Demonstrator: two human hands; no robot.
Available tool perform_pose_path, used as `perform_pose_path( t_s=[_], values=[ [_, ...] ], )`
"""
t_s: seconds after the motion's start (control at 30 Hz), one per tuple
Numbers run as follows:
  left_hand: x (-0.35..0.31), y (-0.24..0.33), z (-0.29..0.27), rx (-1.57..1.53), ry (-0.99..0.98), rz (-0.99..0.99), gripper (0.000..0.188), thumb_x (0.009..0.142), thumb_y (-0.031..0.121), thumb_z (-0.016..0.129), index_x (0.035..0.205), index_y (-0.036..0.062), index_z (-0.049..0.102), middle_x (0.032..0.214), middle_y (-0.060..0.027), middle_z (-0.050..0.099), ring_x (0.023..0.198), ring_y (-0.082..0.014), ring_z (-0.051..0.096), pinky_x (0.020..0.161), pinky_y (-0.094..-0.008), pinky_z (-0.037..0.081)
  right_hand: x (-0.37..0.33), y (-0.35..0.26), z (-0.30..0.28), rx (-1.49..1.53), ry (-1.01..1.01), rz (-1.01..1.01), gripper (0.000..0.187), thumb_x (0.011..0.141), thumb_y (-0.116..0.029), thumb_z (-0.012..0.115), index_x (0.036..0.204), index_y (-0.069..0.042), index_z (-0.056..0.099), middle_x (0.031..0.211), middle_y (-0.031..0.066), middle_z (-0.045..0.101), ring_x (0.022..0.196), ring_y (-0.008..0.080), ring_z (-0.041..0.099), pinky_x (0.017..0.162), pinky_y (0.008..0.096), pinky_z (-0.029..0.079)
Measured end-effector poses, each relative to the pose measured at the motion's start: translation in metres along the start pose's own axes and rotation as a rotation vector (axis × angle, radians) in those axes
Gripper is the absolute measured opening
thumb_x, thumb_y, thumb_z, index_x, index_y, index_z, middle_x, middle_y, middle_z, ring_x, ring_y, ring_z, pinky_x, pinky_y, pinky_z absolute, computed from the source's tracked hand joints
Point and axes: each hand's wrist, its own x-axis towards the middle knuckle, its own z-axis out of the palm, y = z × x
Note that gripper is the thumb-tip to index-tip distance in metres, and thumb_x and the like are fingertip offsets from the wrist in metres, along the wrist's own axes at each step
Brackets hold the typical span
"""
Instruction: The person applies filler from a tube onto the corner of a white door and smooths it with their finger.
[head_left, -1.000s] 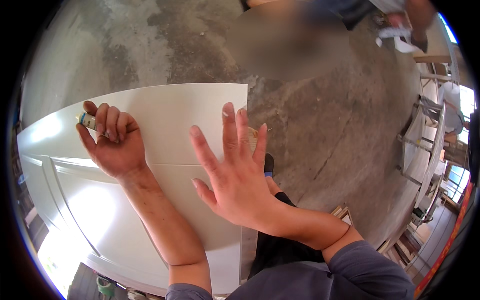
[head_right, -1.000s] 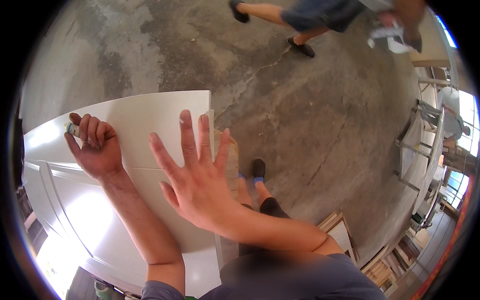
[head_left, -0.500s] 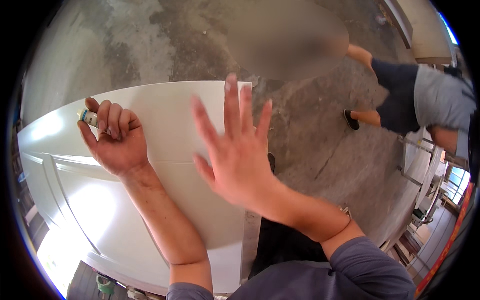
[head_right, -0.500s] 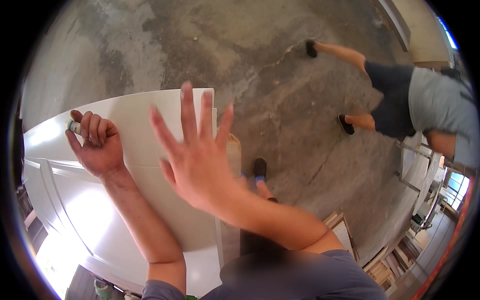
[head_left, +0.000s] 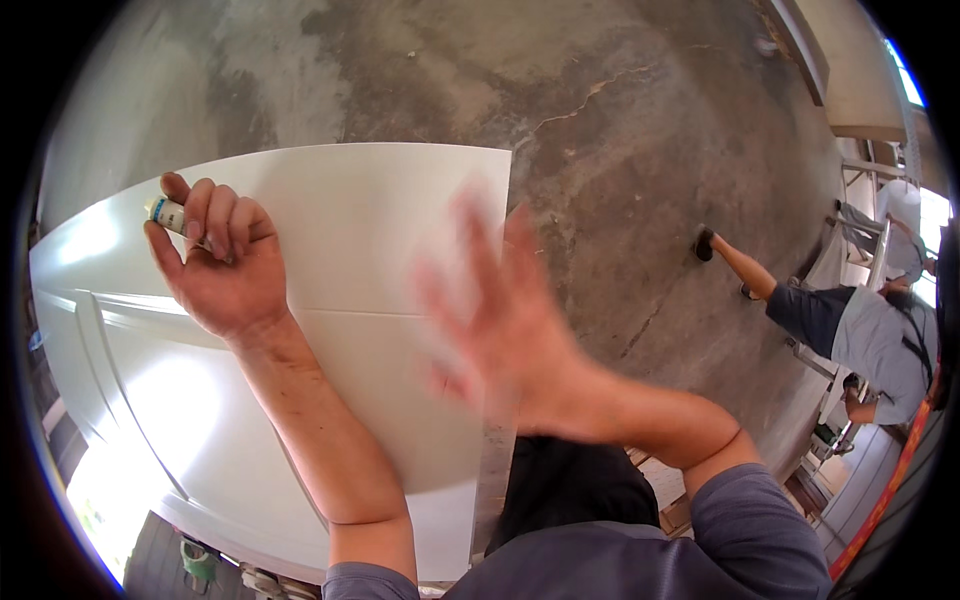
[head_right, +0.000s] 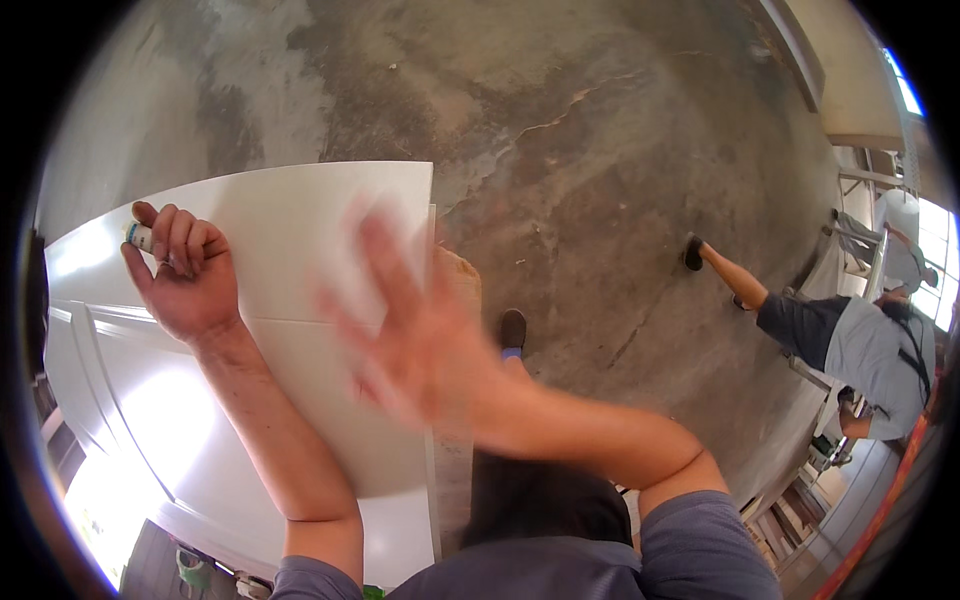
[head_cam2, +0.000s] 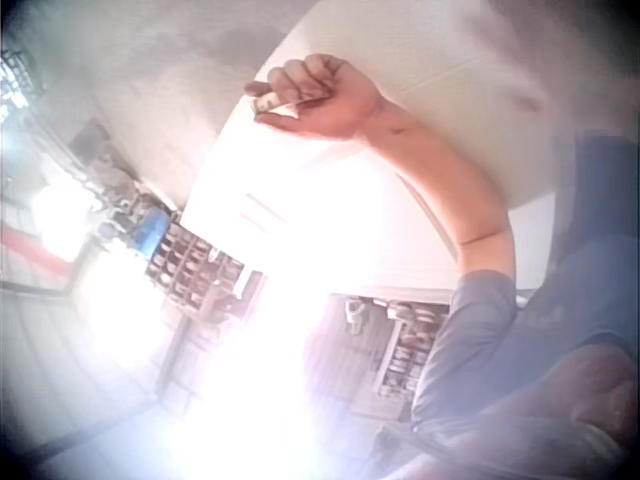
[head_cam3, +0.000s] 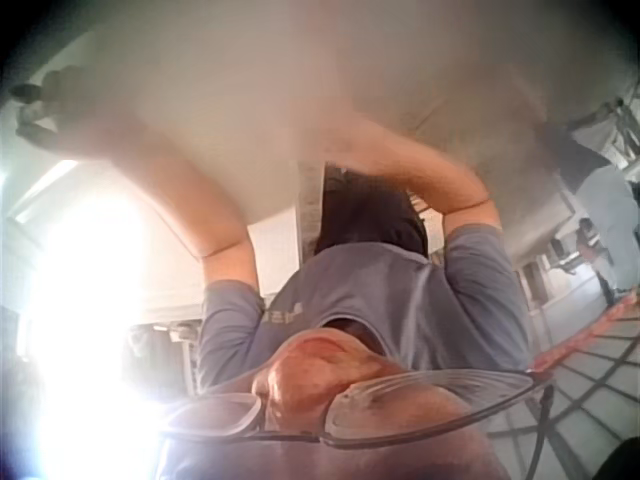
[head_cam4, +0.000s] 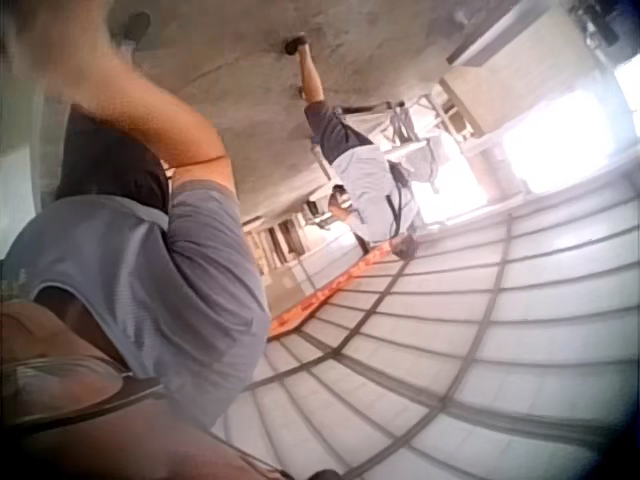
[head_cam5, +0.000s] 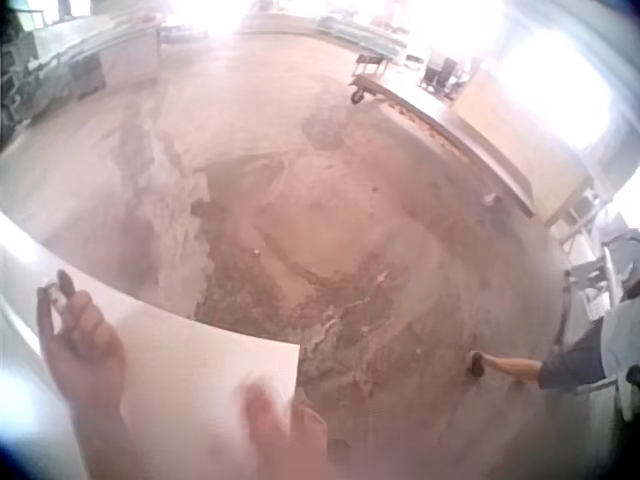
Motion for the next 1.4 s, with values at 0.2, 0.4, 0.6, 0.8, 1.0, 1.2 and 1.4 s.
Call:
perform_pose_path(
  t_s=[0.2,0.4,0.6,0.8,1.0,1.2,1.4],
  values=[
    [0.001,0.018,-0.009,-0.053,-0.026,0.002,0.037,0.104,0.028,0.062,0.128,-0.0002,0.061,0.079,0.0008,0.045,0.062,-0.0105,0.037,0.057,-0.0279,0.029,-0.012,-0.035,0.037,0.296,-0.232,-0.223,0.086,0.086,-0.046,0.079,0.161,-0.022,0.043,0.171,0.0271,0.024,0.157,0.0564,0.021,0.123,0.0703,0.022],
    [0.002,0.013,-0.004,-0.019,-0.029,0.025,0.038,0.105,0.029,0.061,0.128,-0.0016,0.061,0.079,0.0001,0.045,0.062,-0.0109,0.037,0.057,-0.0278,0.029,0.085,0.097,-0.069,0.398,0.503,0.118,0.092,0.104,-0.037,0.063,0.168,-0.005,0.005,0.177,0.023,0.002,0.162,0.047,0.01,0.13,0.0519,0.015],
    [0.003,0.008,-0.005,-0.01,-0.042,0.015,0.041,0.107,0.03,0.059,0.13,-0.0044,0.059,0.079,-0.0007,0.045,0.062,-0.0112,0.036,0.056,-0.028,0.03,0.037,0.087,-0.01,1.015,0.306,0.605,0.097,0.105,-0.017,0.062,0.168,-0.001,-0.011,0.177,0.0222,-0.009,0.164,0.0387,0.006,0.129,0.0464,0.022],
    [0.002,0.009,-0.003,0.0,-0.042,0.026,0.042,0.107,0.029,0.058,0.131,-0.0049,0.058,0.079,-0.0009,0.045,0.062,-0.0109,0.037,0.057,-0.0281,0.03,0.035,0.072,0.01,1.027,0.301,0.566,0.101,0.106,-0.022,0.06,0.166,-0.001,-0.019,0.174,0.0326,-0.011,0.163,0.0443,-0.003,0.129,0.0499,0.016],
    [0.002,0.007,-0.004,-0.006,-0.053,0.013,0.042,0.107,0.03,0.058,0.13,-0.0048,0.058,0.079,-0.0007,0.046,0.062,-0.0108,0.037,0.057,-0.0279,0.03,0.019,0.064,0.015,0.987,0.285,0.586,0.089,0.109,-0.015,0.05,0.168,-0.005,-0.017,0.177,0.0216,-0.017,0.165,0.0362,-0.003,0.13,0.0459,0.013],
    [0.003,0.005,-0.004,-0.008,-0.045,0.019,0.042,0.107,0.03,0.058,0.131,-0.0048,0.058,0.079,-0.0007,0.046,0.062,-0.0108,0.037,0.057,-0.0277,0.03,0.007,0.054,0.026,0.963,0.269,0.563,0.093,0.111,-0.028,0.049,0.164,0.002,-0.022,0.171,0.0394,-0.006,0.163,0.0451,0.0,0.13,0.0492,0.009],
    [0.001,0.007,-0.004,-0.004,-0.023,0.019,0.042,0.107,0.029,0.058,0.131,-0.0048,0.058,0.079,-0.0008,0.046,0.061,-0.0108,0.037,0.056,-0.0278,0.03,0.051,0.086,0.005,0.972,0.382,0.594,0.102,0.108,-0.032,0.058,0.165,0.0,-0.021,0.174,0.0316,-0.011,0.164,0.0397,-0.005,0.13,0.0475,0.015]
  ],
)
